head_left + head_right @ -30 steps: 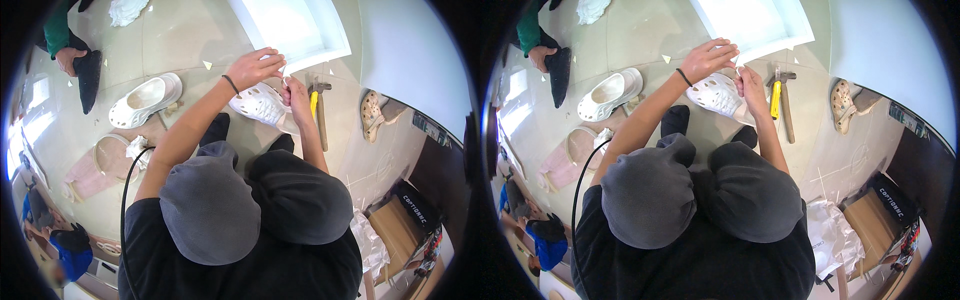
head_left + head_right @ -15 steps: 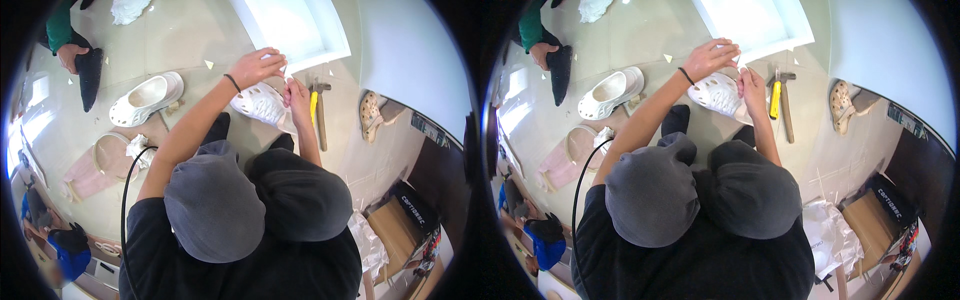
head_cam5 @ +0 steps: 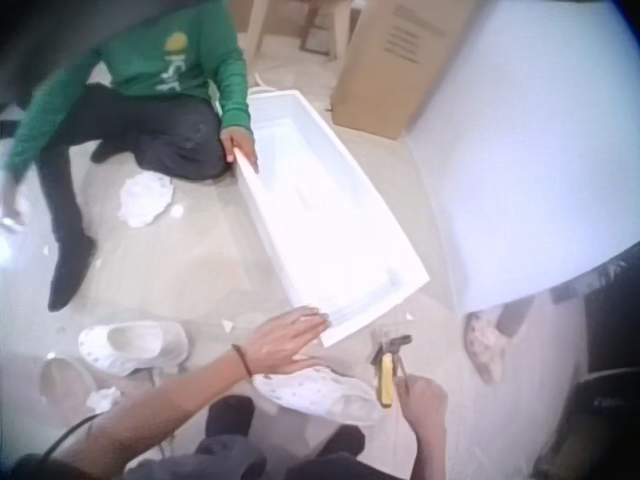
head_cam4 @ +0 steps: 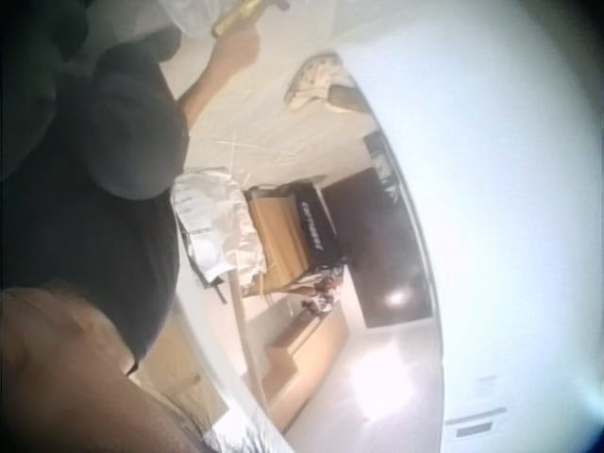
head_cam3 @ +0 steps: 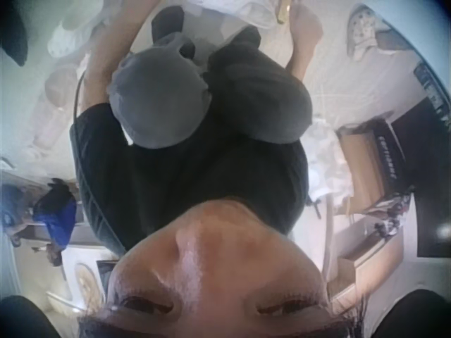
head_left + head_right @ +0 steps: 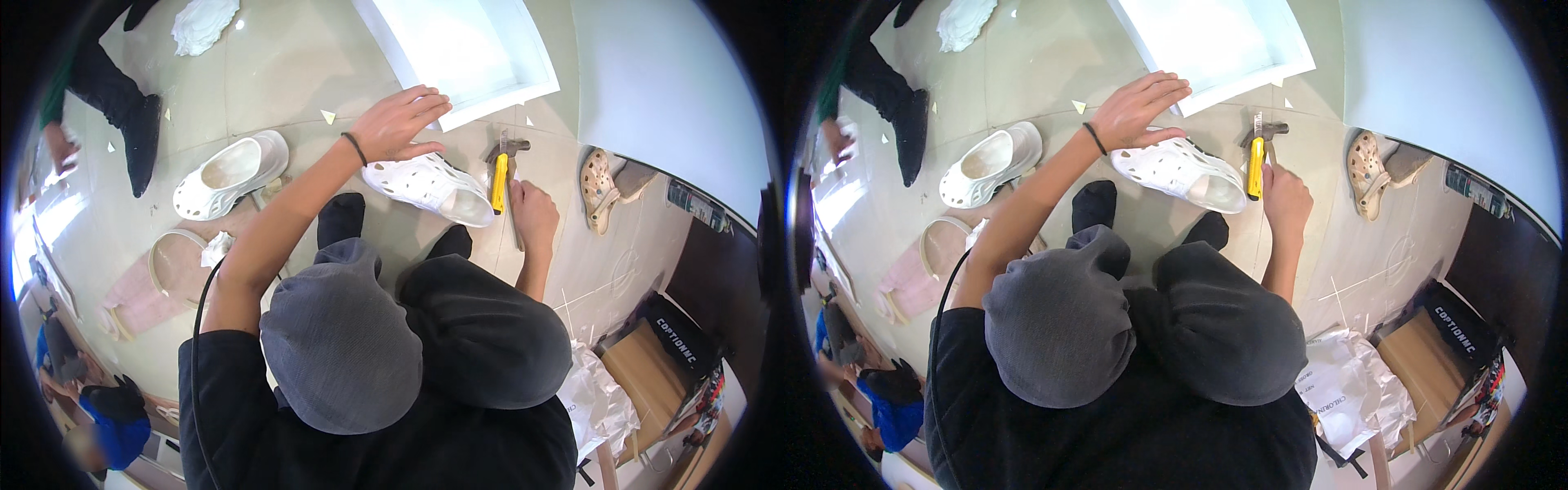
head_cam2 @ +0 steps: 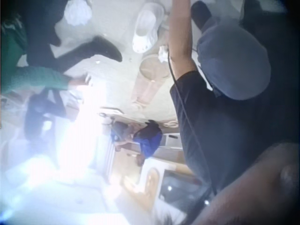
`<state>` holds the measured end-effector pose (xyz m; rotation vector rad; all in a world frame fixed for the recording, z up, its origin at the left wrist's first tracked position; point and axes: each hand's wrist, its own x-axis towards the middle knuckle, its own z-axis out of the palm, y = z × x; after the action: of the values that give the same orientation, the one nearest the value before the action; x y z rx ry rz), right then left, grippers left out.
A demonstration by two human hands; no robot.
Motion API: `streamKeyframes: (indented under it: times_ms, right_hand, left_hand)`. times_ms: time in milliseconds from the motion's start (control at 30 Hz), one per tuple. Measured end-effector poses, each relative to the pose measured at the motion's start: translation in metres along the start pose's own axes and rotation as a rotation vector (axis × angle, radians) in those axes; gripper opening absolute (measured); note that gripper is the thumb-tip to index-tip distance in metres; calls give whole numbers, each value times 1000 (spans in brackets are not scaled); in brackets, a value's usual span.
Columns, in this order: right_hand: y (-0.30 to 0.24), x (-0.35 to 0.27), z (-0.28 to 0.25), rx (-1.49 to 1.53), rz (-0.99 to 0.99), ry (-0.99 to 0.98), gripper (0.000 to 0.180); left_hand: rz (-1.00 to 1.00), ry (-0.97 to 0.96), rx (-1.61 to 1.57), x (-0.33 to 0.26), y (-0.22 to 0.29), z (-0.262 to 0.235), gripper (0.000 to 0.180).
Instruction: The person assembles a white drawer unit by hammering nails into its edges and using a utility knife to trim excess material. The person works on the floor with tools and parts laid out nearby.
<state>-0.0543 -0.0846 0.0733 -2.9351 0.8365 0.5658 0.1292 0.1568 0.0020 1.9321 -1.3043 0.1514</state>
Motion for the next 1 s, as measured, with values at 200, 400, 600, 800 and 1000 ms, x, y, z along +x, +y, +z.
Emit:
streamKeyframes:
  times_ms: [200,400,600,800,1000]
  right_hand:
    - [-22,23,-12,105,-56,-162,40]
    - [-35,30,12,111,-267,-138,29]
    - [-48,38,6,542,-197,-129,36]
    - [-87,52,30,1613,9,-454,35]
    - [-99,54,34,1561,62,-336,30]
  left_hand:
    - [-686,340,-237,-18,54,32,47]
    - [-668,292,-349,-17,57,42,41]
    - [-444,183,23,-7,49,34,27]
    - [-839,454,-562,-4,54,43,19]
    - [-1190,281,-1040,10,39,32,20]
